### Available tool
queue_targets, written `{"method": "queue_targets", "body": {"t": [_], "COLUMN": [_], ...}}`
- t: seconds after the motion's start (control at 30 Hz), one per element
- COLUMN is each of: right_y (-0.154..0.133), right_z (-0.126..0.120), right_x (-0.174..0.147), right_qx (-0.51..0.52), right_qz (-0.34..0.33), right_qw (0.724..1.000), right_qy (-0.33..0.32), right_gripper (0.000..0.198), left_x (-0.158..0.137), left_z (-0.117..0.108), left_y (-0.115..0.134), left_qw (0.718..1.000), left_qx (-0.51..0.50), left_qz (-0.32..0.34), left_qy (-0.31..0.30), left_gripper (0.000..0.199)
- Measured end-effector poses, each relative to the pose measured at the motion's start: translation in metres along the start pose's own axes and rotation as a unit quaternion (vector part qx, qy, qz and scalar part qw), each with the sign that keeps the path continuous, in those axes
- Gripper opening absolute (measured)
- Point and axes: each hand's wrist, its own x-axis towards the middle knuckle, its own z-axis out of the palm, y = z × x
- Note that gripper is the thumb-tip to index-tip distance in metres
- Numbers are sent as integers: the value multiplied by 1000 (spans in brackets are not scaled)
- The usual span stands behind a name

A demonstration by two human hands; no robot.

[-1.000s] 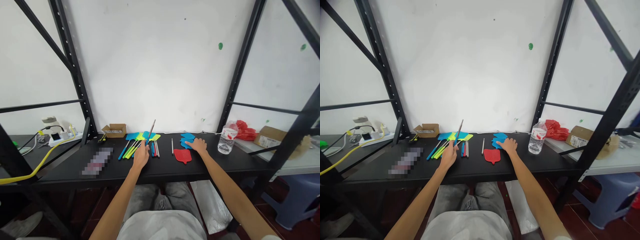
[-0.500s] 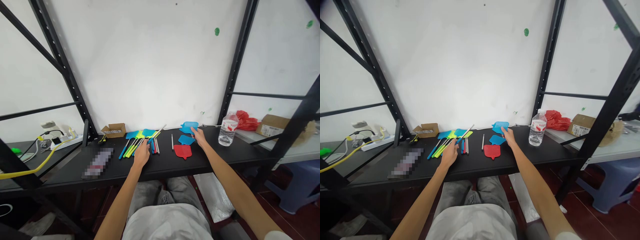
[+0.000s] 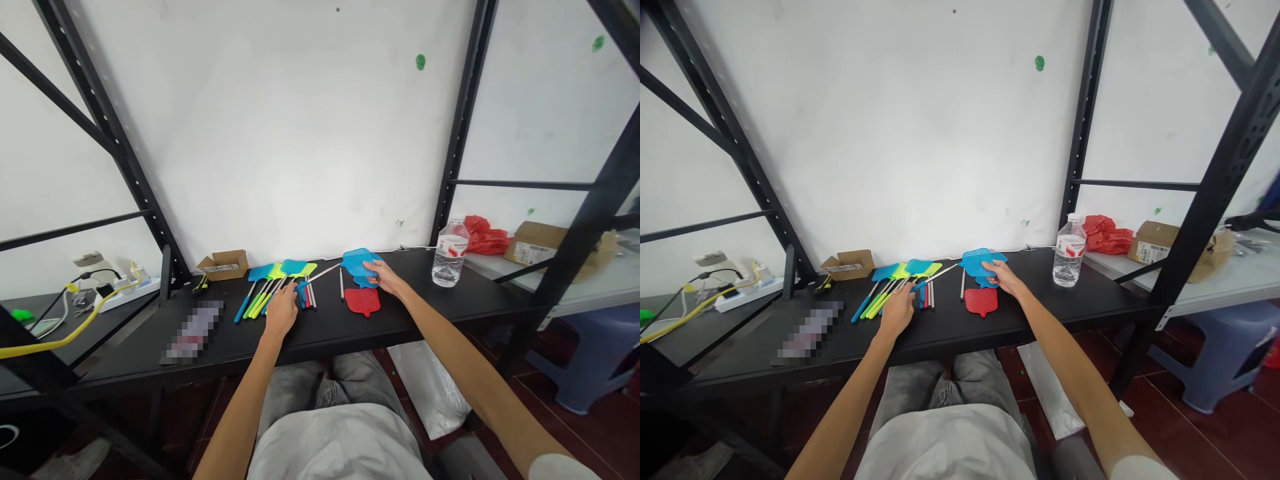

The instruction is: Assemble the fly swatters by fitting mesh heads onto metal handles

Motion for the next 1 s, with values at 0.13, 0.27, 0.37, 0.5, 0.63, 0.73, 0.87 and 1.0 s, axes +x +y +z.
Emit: {"method": "queue_targets", "body": {"t": [0.13, 0.27, 0.37, 0.5, 0.63, 0.73, 0.87, 1.0], "right_y": [-2, -2, -2, -4, -4, -1, 5, 7], "right_z": [3, 4, 5, 6, 2, -2, -3, -3], "right_x": [-2, -2, -2, -4, -4, -3, 0, 1], "right_qx": [1, 1, 9, -7, -68, -104, -115, -136], "right_qz": [-1, 1, 0, 2, 1, -5, -3, -8], "right_qw": [1000, 1000, 1000, 1000, 998, 994, 993, 990], "right_qy": [-15, -18, -12, -6, -1, -6, -27, -27], "right_gripper": [46, 46, 48, 50, 52, 52, 51, 51], "left_x": [0, 0, 0, 1, 0, -1, 0, 0], "left_z": [0, -1, -1, 0, 1, 1, 1, 0], "left_y": [1, 2, 2, 1, 1, 1, -1, 1], "left_qw": [1000, 1000, 1000, 1000, 1000, 1000, 999, 1000], "left_qx": [4, 4, 3, -2, 9, 21, 25, 14], "left_qz": [-2, 1, 0, 3, 5, 9, 23, 27], "left_qy": [-1, 0, -4, -3, 10, 20, 25, 7], "left_gripper": [33, 34, 35, 37, 39, 40, 39, 37]}}
